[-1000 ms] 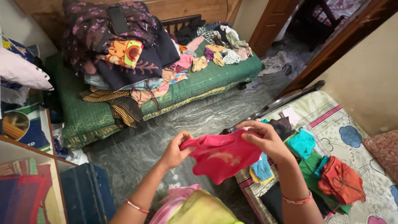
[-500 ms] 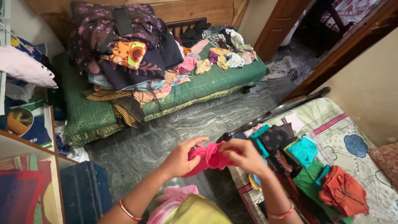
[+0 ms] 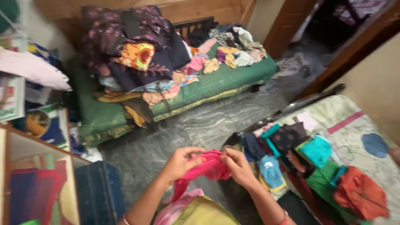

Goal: The person picks up clothing items from a bed, folds them by hand, and places them onto a sorted stack on another bed.

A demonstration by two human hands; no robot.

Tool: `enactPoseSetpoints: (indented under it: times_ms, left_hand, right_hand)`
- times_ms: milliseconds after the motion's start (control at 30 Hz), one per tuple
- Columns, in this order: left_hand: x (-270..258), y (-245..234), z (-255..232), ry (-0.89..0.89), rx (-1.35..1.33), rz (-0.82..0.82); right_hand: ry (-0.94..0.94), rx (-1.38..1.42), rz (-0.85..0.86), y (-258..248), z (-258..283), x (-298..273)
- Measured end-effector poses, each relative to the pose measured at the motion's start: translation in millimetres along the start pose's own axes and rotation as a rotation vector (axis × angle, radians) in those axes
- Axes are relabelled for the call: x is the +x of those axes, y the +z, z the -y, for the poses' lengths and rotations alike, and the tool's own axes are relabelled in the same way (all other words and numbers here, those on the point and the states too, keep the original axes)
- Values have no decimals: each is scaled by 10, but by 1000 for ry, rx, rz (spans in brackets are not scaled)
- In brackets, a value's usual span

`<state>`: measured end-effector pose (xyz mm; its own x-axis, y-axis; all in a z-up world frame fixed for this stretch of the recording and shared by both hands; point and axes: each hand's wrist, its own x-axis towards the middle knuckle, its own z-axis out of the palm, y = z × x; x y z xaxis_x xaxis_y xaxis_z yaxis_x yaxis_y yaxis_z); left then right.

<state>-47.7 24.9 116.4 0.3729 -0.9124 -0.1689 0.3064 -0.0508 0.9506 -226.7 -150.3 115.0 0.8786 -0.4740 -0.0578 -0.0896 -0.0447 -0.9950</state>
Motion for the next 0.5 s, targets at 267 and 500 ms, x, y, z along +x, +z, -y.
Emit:
enactPoseSetpoints:
  times_ms: [267, 500]
  left_hand:
    - [-270, 181, -263, 164, 311, 72]
    - [-425, 147, -565, 207, 288, 152]
  right_hand:
    - [125, -67, 162, 190, -46, -26]
    - [197, 98, 295, 342, -220, -40]
